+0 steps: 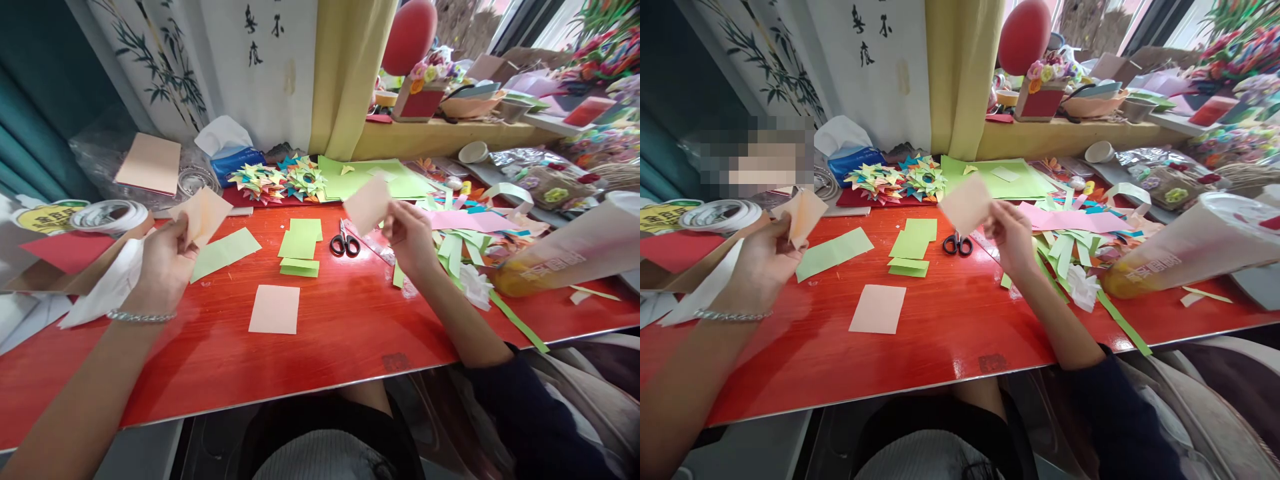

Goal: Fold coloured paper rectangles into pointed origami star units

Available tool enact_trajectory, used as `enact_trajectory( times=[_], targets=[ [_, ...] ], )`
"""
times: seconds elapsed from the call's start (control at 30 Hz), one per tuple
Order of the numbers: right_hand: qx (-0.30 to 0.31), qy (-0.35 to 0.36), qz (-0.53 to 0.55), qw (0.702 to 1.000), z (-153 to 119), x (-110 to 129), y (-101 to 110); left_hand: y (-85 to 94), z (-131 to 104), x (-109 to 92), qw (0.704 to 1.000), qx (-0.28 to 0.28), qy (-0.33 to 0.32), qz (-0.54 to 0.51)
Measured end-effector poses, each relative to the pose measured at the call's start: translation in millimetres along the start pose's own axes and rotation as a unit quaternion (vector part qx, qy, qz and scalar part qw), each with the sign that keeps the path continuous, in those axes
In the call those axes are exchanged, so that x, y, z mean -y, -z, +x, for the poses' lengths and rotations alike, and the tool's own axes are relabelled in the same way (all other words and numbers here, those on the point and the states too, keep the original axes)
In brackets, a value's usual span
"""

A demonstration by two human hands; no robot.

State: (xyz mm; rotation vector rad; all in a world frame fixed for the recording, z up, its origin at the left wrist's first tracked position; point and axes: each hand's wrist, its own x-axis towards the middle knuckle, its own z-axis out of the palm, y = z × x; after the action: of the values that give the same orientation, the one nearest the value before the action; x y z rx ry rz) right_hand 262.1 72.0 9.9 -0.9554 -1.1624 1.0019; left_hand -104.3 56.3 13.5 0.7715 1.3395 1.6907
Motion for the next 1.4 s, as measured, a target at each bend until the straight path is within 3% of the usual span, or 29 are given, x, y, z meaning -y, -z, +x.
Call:
enact_trajectory(
  times=[0.07,0.17,0.3,0.4,0.47,0.53,0.67,0.73,0.8,0.87,0.97,1.03,1.1,1.23,1.33,1.37,1.4],
  targets=[
    [-0.078,0.05,-0.069,0.993,11.1,1.2,13.3,-4.8,-4.4,0.6,0.999,-0.01,0.001,-0.038],
    [-0.066,0.075,-0.098,0.99,11.4,4.9,13.9,-13.3,-11.7,1.9,0.998,0.005,0.003,-0.058],
    [0.107,0.023,-0.01,0.994,-17.0,0.8,-23.5,-31.0,-36.7,8.7,0.996,0.084,0.016,-0.03],
    [0.253,-0.071,0.037,0.964,-42.3,-11.9,-53.8,-45.4,-66.8,17.5,0.984,0.171,0.053,0.013],
    [0.311,-0.094,0.047,0.944,-52.6,-20.7,-64.1,-51.3,-84.0,22.2,0.965,0.242,0.087,0.049],
    [0.319,-0.083,0.026,0.944,-55.5,-25.9,-66.0,-53.7,-94.0,24.4,0.956,0.268,0.1,0.058],
    [0.307,-0.061,0.007,0.95,-42.7,-19.7,-54.4,-52.7,-93.9,22.4,0.958,0.266,0.084,0.068],
    [0.261,-0.027,-0.024,0.965,-32.6,-11.8,-45.1,-51.7,-89.4,19.9,0.963,0.251,0.074,0.063],
    [0.169,0.037,-0.096,0.98,-25.7,-5.1,-36.7,-50.8,-85.0,17.3,0.965,0.245,0.081,0.044],
    [0.136,0.087,-0.166,0.973,-25.4,-1.9,-32.5,-49.9,-82.2,15.2,0.954,0.274,0.118,0.021],
    [0.264,0.174,-0.257,0.913,-35.3,-4.6,-35.8,-49.2,-81.3,14.3,0.919,0.341,0.2,0.004],
    [0.354,0.257,-0.254,0.863,-43.0,-9.3,-40.7,-49.3,-81.9,15.0,0.911,0.345,0.224,0.003],
    [0.389,0.309,-0.226,0.838,-48.5,-13.7,-44.0,-49.6,-82.3,16.2,0.915,0.34,0.218,0.008],
    [0.387,0.305,-0.197,0.847,-52.3,-12.1,-45.0,-49.1,-81.2,19.6,0.906,0.362,0.219,0.015],
    [0.403,0.259,-0.212,0.852,-41.7,-0.7,-38.3,-47.5,-78.9,21.8,0.92,0.325,0.22,0.028],
    [0.382,0.235,-0.23,0.864,-33.0,3.1,-32.0,-47.2,-77.9,21.7,0.927,0.307,0.214,0.03],
    [0.323,0.207,-0.261,0.886,-21.4,5.8,-22.8,-47.2,-76.8,21.3,0.934,0.292,0.205,0.029]
  ],
)
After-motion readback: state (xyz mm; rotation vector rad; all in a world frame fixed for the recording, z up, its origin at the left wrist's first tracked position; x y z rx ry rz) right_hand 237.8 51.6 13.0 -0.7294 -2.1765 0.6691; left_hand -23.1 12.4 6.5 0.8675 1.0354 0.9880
